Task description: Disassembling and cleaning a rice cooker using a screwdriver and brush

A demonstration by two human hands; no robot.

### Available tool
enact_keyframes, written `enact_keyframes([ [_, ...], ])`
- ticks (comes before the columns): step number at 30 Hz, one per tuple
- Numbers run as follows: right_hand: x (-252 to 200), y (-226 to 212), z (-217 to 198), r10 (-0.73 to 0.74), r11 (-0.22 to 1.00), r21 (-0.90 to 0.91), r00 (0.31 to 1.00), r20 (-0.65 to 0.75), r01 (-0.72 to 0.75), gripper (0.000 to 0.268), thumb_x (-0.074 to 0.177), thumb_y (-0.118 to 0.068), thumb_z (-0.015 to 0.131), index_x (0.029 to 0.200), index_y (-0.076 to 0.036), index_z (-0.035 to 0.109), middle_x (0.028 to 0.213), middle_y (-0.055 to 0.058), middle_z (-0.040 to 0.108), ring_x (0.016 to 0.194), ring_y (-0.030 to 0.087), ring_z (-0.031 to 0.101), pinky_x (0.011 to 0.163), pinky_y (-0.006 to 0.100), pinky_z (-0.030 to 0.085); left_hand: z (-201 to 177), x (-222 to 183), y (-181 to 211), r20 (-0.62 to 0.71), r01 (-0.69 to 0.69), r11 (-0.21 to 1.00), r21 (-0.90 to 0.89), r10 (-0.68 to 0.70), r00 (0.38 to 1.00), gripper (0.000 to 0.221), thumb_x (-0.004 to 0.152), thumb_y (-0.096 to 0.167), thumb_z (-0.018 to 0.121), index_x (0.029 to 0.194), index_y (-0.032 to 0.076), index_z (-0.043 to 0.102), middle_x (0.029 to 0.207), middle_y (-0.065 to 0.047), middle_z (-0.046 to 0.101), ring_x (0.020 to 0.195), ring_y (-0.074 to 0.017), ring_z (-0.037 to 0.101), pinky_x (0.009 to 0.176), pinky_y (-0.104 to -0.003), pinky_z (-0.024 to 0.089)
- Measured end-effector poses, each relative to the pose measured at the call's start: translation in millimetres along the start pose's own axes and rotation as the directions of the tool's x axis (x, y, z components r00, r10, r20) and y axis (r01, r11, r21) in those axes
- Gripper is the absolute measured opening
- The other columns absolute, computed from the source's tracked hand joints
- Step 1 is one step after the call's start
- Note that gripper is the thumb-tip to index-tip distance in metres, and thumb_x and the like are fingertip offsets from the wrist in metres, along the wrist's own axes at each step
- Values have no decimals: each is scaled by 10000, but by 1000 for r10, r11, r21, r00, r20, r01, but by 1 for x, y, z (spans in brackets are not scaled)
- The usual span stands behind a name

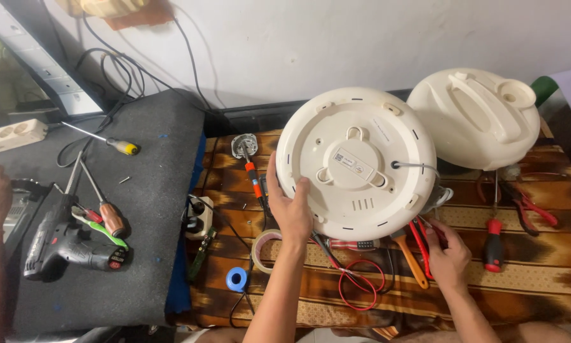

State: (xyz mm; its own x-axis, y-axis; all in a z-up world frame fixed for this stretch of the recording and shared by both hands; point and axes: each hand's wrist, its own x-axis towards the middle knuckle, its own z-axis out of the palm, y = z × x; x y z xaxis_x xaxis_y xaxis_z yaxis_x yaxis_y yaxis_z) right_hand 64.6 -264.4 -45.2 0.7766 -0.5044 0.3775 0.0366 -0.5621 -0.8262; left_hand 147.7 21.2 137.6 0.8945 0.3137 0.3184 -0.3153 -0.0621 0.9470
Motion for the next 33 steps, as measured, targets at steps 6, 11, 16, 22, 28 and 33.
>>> enact_keyframes([
  [6,1,6,1,-29,999,19,1000,-2,29,291,964,1,680,1252,32,713,1061,161,743,848,249,674,778,337,535,6,8,-5,-17,26,1000,-6,-26,1000,747,820,116,599,1531,63,378,1529,-210,478,1354,-359,528,1116,-466,428],
  [11,1,48,4,-54,997,52,997,46,52,293,1062,-17,642,1339,72,677,1134,168,718,947,244,662,846,326,502,20,36,-16,-64,3,1000,-25,-4,998,747,771,76,584,1500,48,422,1425,-231,564,1233,-353,606,1039,-426,505],
  [16,-7,48,-5,-142,990,34,988,68,140,247,1131,54,635,1360,136,682,1133,238,703,955,300,648,849,371,505,38,76,-13,-67,167,985,49,-163,984,740,799,81,582,1496,-34,363,1379,-276,519,1232,-410,578,1044,-498,497],
  [22,-5,47,-8,-196,980,43,978,74,193,243,1138,146,621,1372,184,677,1190,278,692,1003,327,640,901,394,502,24,80,-1,66,223,969,108,-231,971,821,859,238,544,1570,-40,242,1564,-291,366,1389,-432,457,1102,-522,446],
  [28,-3,55,-8,-205,978,-9,976,66,206,240,1164,123,653,1393,176,701,1179,280,710,970,329,649,863,394,509,-83,83,-38,-34,143,904,404,-141,989,446,956,309,501,1279,38,646,1176,-135,741,1020,-237,734,887,-365,590],
  [33,2,62,-2,-182,982,68,980,78,177,252,1168,132,622,1407,188,678,1189,288,690,952,321,618,852,384,499,-142,93,-155,126,-120,508,853,24,992,230,834,202,682,1022,92,757,962,-109,773,859,-376,709,770,-460,552],
])
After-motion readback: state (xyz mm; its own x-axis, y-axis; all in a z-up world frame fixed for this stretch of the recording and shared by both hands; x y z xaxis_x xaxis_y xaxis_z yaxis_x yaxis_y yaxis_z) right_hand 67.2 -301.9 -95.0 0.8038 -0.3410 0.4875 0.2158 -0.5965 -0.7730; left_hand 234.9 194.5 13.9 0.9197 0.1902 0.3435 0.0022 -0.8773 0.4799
